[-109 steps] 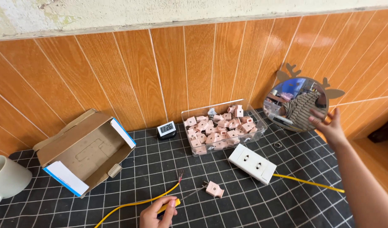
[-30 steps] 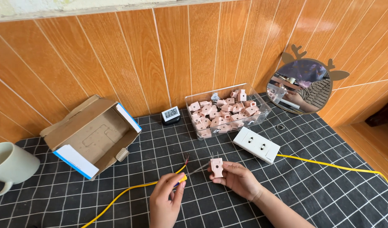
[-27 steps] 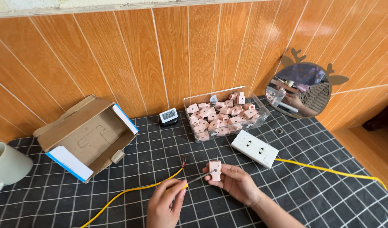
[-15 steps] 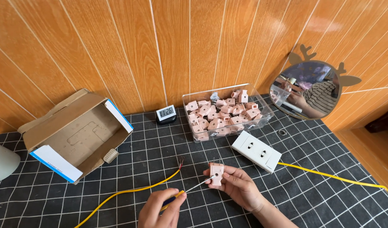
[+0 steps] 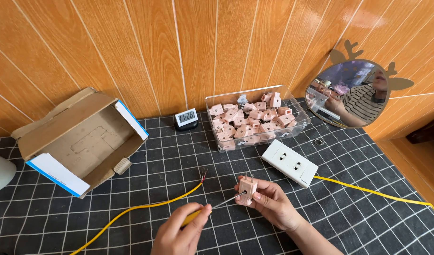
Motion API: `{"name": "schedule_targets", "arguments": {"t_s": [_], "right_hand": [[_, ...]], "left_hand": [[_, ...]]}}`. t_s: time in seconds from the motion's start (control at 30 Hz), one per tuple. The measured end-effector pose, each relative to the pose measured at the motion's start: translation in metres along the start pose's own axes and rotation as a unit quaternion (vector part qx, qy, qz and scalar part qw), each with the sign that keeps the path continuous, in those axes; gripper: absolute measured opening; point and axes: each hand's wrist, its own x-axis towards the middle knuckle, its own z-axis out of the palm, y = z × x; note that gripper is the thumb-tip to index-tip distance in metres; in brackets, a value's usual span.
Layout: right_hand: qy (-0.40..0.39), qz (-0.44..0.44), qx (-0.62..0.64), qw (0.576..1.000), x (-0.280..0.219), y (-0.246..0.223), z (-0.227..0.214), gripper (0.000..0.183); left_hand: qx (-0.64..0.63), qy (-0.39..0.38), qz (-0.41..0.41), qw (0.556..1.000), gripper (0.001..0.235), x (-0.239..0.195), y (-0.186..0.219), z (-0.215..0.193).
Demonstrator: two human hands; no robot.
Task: The person is wiring an electrical plug by stripping the insulation from a cable and inserting the wires into the plug's internal terminals.
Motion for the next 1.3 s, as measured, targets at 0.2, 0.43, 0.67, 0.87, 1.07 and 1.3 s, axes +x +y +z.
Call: {"name": "schedule_targets", "arguments": {"t_s": [0.2, 0.43, 0.67, 0.87, 1.07, 1.3], "right_hand": [[0.004, -0.036, -0.062, 0.997, -0.002, 0.0, -0.013, 0.055], [0.0, -0.111, -0.217, 0.97, -0.003, -0.009, -0.008, 0.049], [0.052, -0.092, -0.226, 0.968, 0.0, -0.002, -0.006, 0.048], [0.019, -0.093, -0.192, 0.977, -0.002, 0.0, 0.0, 0.049], [0.036, -0.063, -0.207, 0.976, 0.0, 0.002, -0.004, 0.05], [0.067, -0.064, -0.196, 0.976, 0.0, 0.005, -0.005, 0.051]], "left_hand": [[-0.127, -0.096, -0.077, 0.984, 0.043, -0.004, -0.004, -0.002], [-0.354, -0.216, -0.413, 0.811, 0.044, -0.02, -0.021, 0.012], [-0.374, -0.182, -0.442, 0.795, 0.056, -0.008, -0.017, 0.007], [-0.316, -0.069, -0.365, 0.873, 0.024, -0.01, -0.016, 0.01], [-0.259, -0.134, -0.525, 0.799, 0.045, -0.005, -0.009, 0.009], [-0.29, -0.111, -0.424, 0.851, 0.033, -0.008, -0.013, 0.009]]}}
